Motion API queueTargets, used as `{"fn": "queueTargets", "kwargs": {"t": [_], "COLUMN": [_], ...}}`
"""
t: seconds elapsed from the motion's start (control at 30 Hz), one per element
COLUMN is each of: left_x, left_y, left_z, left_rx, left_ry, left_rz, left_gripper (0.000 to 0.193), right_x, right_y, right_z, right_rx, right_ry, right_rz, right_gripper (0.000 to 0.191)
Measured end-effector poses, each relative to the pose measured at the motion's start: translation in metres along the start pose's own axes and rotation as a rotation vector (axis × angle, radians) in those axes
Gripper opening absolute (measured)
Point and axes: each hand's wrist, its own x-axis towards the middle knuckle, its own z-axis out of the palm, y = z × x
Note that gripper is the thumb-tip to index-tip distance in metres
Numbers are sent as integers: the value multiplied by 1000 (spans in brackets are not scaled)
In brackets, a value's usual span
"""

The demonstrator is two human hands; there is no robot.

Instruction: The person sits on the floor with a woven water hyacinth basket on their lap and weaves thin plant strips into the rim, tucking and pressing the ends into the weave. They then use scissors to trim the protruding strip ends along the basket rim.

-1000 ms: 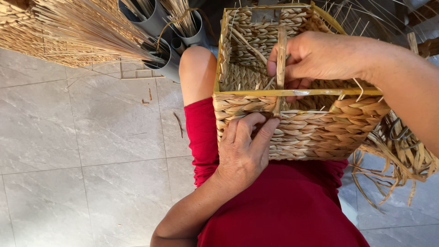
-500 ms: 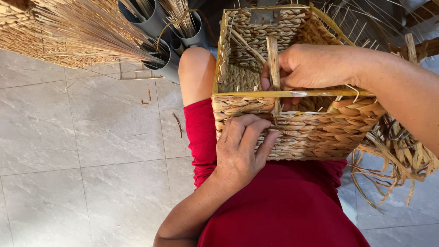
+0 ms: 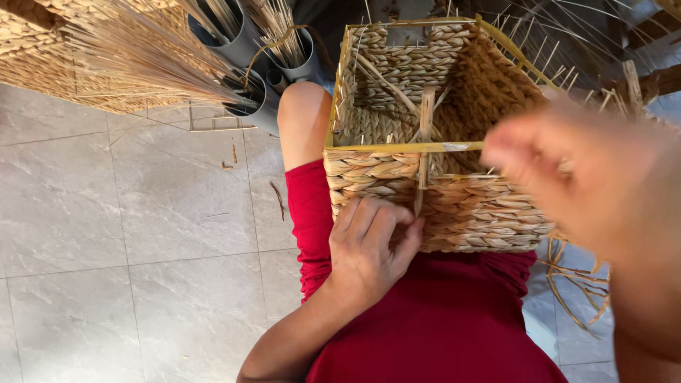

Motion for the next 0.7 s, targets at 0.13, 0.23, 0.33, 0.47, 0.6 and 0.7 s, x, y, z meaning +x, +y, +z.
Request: {"fn": "queueTargets", "kwargs": {"t": [0.13,0.23,0.33,0.47,0.6,0.7], "left_x": [-14,-22,-36,-61,-81,-83], "left_y": [0,-4,-8,-23,-43,-53], "left_z": [-6,-10,-24,-54,-77,-80], "left_rx": [-89,-157,-288,-503,-578,-713], "left_ry": [-54,-95,-221,-483,-814,-863], "left_rz": [-62,-105,-176,-252,-535,-621], "left_gripper": [22,21,20,20,18,17], "right_x": [-26,-23,-21,-24,-25,-26], "right_y": [-17,-17,-17,-16,-14,-15], "right_z": [44,65,71,73,77,79], "right_rx": [211,218,214,198,163,209], "right_ry": [103,210,269,298,313,310], "right_rz": [-135,-155,-156,-170,-183,-166], "right_gripper": [27,20,17,15,15,15]}}
